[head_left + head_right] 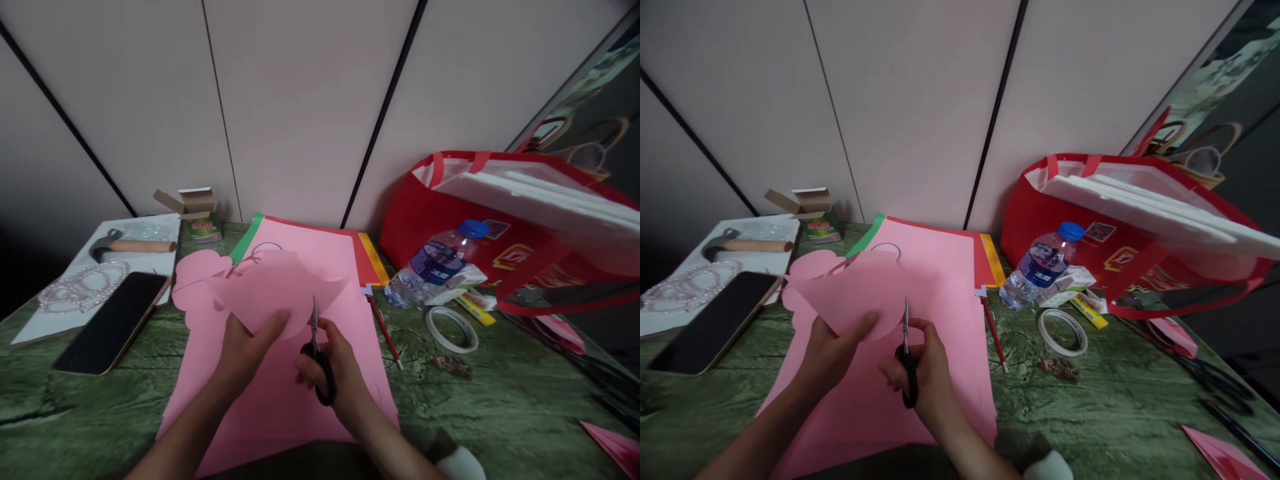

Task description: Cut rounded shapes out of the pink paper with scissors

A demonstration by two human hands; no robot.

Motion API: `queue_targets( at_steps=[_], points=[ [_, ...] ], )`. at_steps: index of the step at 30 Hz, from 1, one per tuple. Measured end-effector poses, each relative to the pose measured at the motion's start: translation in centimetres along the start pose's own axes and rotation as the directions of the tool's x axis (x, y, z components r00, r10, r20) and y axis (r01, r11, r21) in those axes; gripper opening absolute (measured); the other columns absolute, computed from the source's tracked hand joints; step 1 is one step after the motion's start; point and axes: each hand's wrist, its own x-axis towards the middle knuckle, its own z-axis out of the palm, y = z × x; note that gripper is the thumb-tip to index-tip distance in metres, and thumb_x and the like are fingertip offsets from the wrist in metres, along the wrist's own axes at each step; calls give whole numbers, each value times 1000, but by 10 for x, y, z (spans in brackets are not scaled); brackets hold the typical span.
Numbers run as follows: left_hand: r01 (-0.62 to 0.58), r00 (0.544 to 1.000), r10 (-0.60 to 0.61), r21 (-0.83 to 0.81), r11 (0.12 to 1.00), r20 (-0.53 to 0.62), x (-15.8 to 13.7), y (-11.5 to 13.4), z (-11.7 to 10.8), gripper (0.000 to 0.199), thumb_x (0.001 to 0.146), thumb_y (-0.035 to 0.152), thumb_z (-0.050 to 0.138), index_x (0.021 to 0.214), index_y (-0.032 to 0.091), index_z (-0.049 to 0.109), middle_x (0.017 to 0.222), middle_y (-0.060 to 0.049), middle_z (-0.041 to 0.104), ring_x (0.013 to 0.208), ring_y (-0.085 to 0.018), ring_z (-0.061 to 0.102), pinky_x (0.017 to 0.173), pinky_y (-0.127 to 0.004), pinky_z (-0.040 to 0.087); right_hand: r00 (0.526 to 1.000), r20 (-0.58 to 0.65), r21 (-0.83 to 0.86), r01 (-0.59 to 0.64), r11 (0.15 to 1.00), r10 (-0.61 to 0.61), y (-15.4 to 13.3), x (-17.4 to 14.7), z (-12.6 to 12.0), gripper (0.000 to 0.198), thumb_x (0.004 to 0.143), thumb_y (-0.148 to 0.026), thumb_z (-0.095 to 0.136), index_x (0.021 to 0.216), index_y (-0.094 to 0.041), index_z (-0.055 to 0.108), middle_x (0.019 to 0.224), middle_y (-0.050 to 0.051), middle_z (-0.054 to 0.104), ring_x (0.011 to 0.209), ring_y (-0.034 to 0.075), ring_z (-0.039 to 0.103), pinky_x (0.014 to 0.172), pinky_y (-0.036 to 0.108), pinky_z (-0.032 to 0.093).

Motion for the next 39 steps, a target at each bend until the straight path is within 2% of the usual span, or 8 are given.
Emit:
queue_targets(
  at_steps=[8,15,19,25,28,32,39],
  points=[
    [-6,1000,6,21,1000,-13,1,1,0,26,67,31,64,85,13,60,79,-4,69,73,-19,63,59,-25,49,1000,8,-14,14,1000,-14,1,0,0,49,54,-25,57,97,-18,34,42,-12,45,36,10,45,36,20,34],
    [-49,999,48,-33,998,-26,3,0,1,23,72,34,59,82,13,59,78,-3,67,73,-18,62,59,-25,49,998,48,-13,36,999,-35,6,-1,-1,49,55,-23,59,97,-19,35,45,-11,48,37,11,47,36,20,35],
    [-3,1000,4,16,1000,-25,-1,2,3,29,69,37,59,83,12,60,76,-6,68,72,-21,63,61,-30,51,995,72,7,63,998,-64,11,-1,-1,49,57,-22,61,99,-18,36,47,-10,49,38,10,47,37,20,37],
    [42,998,-39,68,997,-42,-5,1,4,33,65,36,63,88,12,59,85,-7,67,80,-22,63,68,-32,51,996,60,44,60,997,-63,17,1,-1,52,58,-24,65,101,-19,37,50,-9,50,39,11,49,40,22,39],
    [62,998,-62,78,995,5,-6,2,4,34,66,34,63,92,12,58,86,-7,68,81,-22,63,67,-31,51,996,53,95,68,993,-73,16,3,-2,53,54,-27,70,94,-21,37,52,-9,50,43,11,49,44,23,39],
    [63,993,-72,93,994,91,-9,6,5,38,68,32,61,100,11,56,92,-9,67,88,-23,61,74,-32,50,986,88,173,124,977,-140,13,5,-4,55,52,-30,75,89,-23,35,56,-8,48,49,11,46,45,22,34],
    [74,991,-82,81,994,104,-11,7,7,44,68,29,61,108,12,52,95,-10,66,89,-22,61,76,-33,50,977,105,223,159,962,-186,12,3,-6,51,54,-25,75,83,-23,34,61,-7,47,53,10,43,48,21,33]
  ],
)
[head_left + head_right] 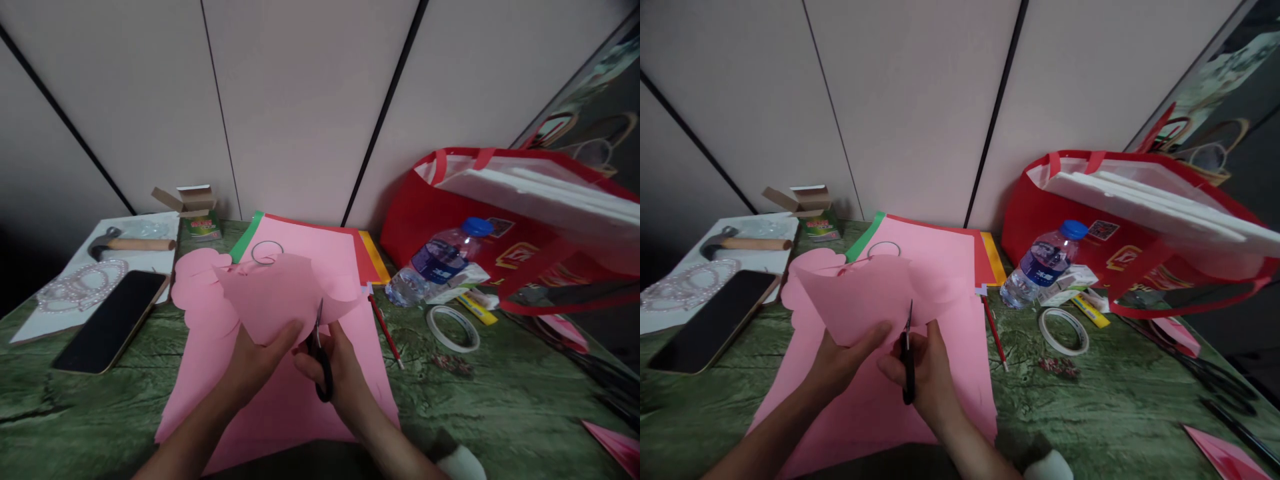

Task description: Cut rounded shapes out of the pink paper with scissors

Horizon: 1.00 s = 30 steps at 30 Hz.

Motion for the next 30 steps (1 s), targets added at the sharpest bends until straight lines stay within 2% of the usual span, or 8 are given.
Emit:
queue_targets(
  at_steps=[6,12,17,25,30],
  points=[
    [10,1000,-10,-13,1000,-1,1,1,1,42,67,27,61,106,13,54,94,-9,67,89,-24,61,76,-35,50,1000,16,-19,-18,1000,18,-1,1,-1,48,55,-28,75,80,-23,34,60,-7,45,53,10,41,47,21,33],
    [35,999,-35,1,999,7,0,2,-1,38,67,28,61,101,13,56,95,-10,66,91,-25,60,77,-36,50,1000,20,-59,1,998,0,0,-1,-1,53,57,-27,72,94,-23,34,59,-8,45,51,10,39,45,20,30],
    [41,999,-41,-14,999,17,0,2,-1,43,68,29,60,107,13,53,100,-11,64,95,-25,59,81,-38,48,1000,-12,-113,-28,993,27,-1,-1,0,48,59,-31,71,90,-22,35,57,-8,44,50,9,37,44,20,29],
    [39,999,-39,-34,999,14,1,3,0,40,66,28,62,103,15,56,96,-10,66,93,-26,60,80,-39,49,999,-21,-150,-44,988,42,-8,0,3,50,54,-38,73,81,-23,32,53,-9,40,46,8,33,41,20,26],
    [49,998,-48,-30,998,34,2,4,-1,41,68,27,61,106,14,54,98,-10,65,95,-24,59,82,-38,48,996,-44,-136,-82,987,77,-5,0,1,51,53,-34,74,80,-23,31,53,-9,41,45,7,33,40,19,27]
  ],
)
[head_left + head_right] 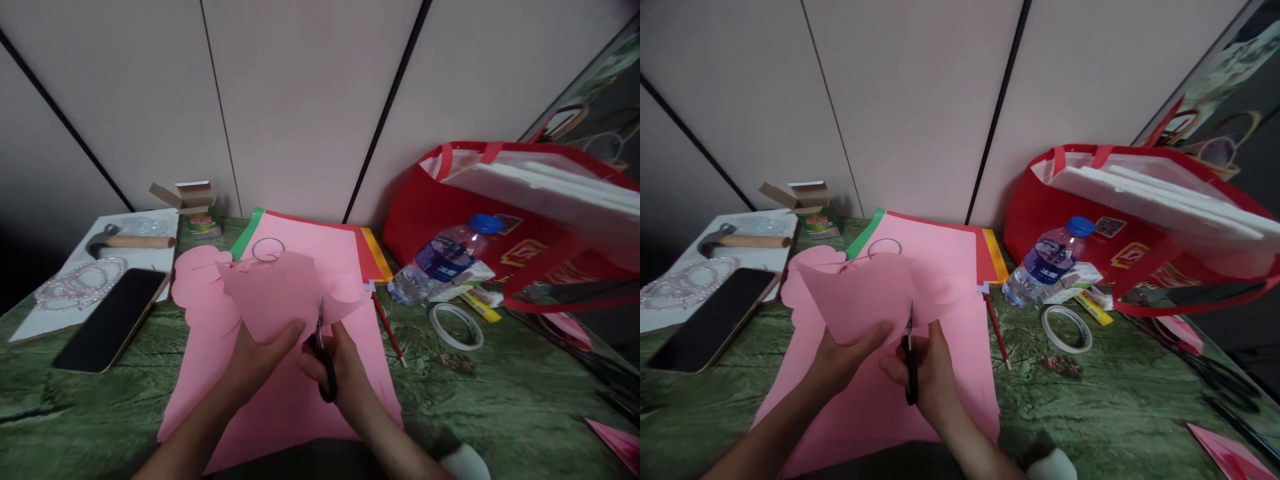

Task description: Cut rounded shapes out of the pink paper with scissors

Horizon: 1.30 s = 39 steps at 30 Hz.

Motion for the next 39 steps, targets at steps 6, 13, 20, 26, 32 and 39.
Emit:
queue_targets(
  at_steps=[6,13,20,26,32,39],
  points=[
    [22,1000,-21,39,999,-21,1,-1,-2,42,67,29,62,104,12,52,104,-12,62,98,-25,58,84,-36,47,1000,15,7,9,1000,-9,5,1,-2,50,55,-32,73,83,-23,33,53,-9,43,44,7,34,40,18,28],
    [5,1000,-5,15,1000,-1,0,0,-4,43,67,28,63,106,13,52,106,-11,62,99,-24,57,84,-36,47,1000,-10,-54,-2,999,1,5,1,-1,51,56,-33,72,92,-23,36,51,-10,42,44,9,39,41,20,31],
    [-30,999,30,-2,1000,-30,5,-16,-6,51,67,32,63,113,15,49,105,-11,63,99,-25,57,82,-39,48,1000,-15,-55,8,998,-9,14,4,-4,53,56,-30,72,94,-23,37,50,-10,43,42,8,40,39,19,31],
    [-51,999,51,-20,999,11,6,-12,-8,47,68,32,63,109,14,52,102,-11,64,97,-25,58,82,-38,48,1000,-8,-34,-9,999,9,15,4,-4,60,55,-31,73,102,-22,36,52,-9,45,43,9,41,40,19,31],
    [-30,992,34,-35,999,125,2,3,-8,29,67,26,62,94,14,60,94,-9,67,93,-25,60,81,-39,49,1000,17,23,16,1000,-16,1,-1,0,51,53,-35,74,87,-23,38,61,-6,47,54,12,45,46,23,36],
    [-31,988,40,-67,997,146,2,4,-6,23,68,23,60,90,16,60,87,-6,68,84,-21,63,74,-33,51,999,30,1,29,1000,-29,6,1,-2,47,53,-34,74,80,-23,37,65,-4,47,59,14,47,48,24,39]
  ],
)
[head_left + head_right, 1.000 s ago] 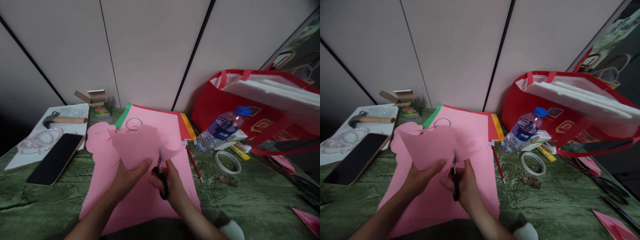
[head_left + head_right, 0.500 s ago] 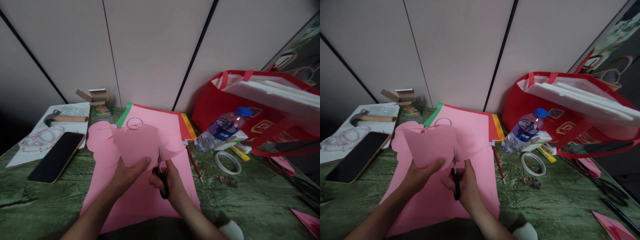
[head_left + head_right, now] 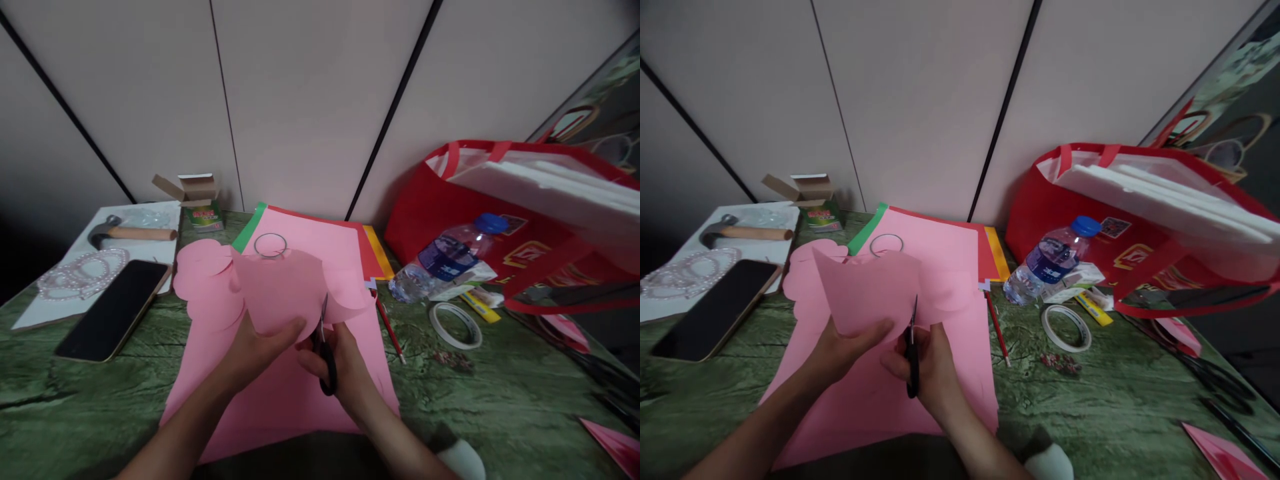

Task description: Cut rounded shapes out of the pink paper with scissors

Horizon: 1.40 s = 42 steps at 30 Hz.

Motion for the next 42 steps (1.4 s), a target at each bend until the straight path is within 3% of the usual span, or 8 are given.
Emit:
queue_targets(
  at_steps=[6,13,19,27,34,42],
  points=[
    [17,999,-17,-11,1000,32,0,2,0,19,69,22,59,87,16,61,85,-6,69,82,-20,63,73,-32,51,1000,-24,-11,-19,1000,19,3,1,-2,44,51,-29,75,72,-22,37,63,-4,48,58,12,47,49,24,39],
    [30,999,-29,2,1000,-15,-1,0,-1,38,68,23,61,105,15,55,95,-9,68,92,-23,61,80,-35,50,1000,-13,-13,-16,1000,16,-1,1,-1,44,52,-29,74,75,-22,37,55,-8,42,48,8,39,43,20,34],
    [25,999,-24,41,999,-28,0,-4,-4,45,67,27,63,109,14,53,100,-10,66,96,-25,60,82,-38,49,999,-35,-67,1,998,-4,3,1,-2,51,54,-30,73,91,-21,39,54,-9,41,46,8,36,40,19,30],
    [29,999,-27,50,998,-43,2,-8,-6,51,67,29,64,114,14,50,104,-12,65,97,-25,59,83,-39,48,999,-42,-91,-3,996,-1,0,1,-1,41,54,-24,68,83,-21,40,50,-10,39,43,6,34,40,18,28],
    [34,999,-33,29,999,-34,6,-12,-9,50,66,31,64,112,15,52,99,-11,67,95,-26,60,82,-42,48,995,-85,-111,-53,992,44,7,3,0,36,54,-24,66,81,-21,42,50,-10,41,41,6,37,38,18,29],
    [52,998,-52,4,999,-44,6,-16,-12,51,65,31,66,112,16,53,100,-10,66,92,-23,61,79,-34,50,993,-104,-175,-76,982,58,5,2,0,31,54,-21,64,68,-21,36,52,-7,48,47,11,47,43,22,37]
  ],
)
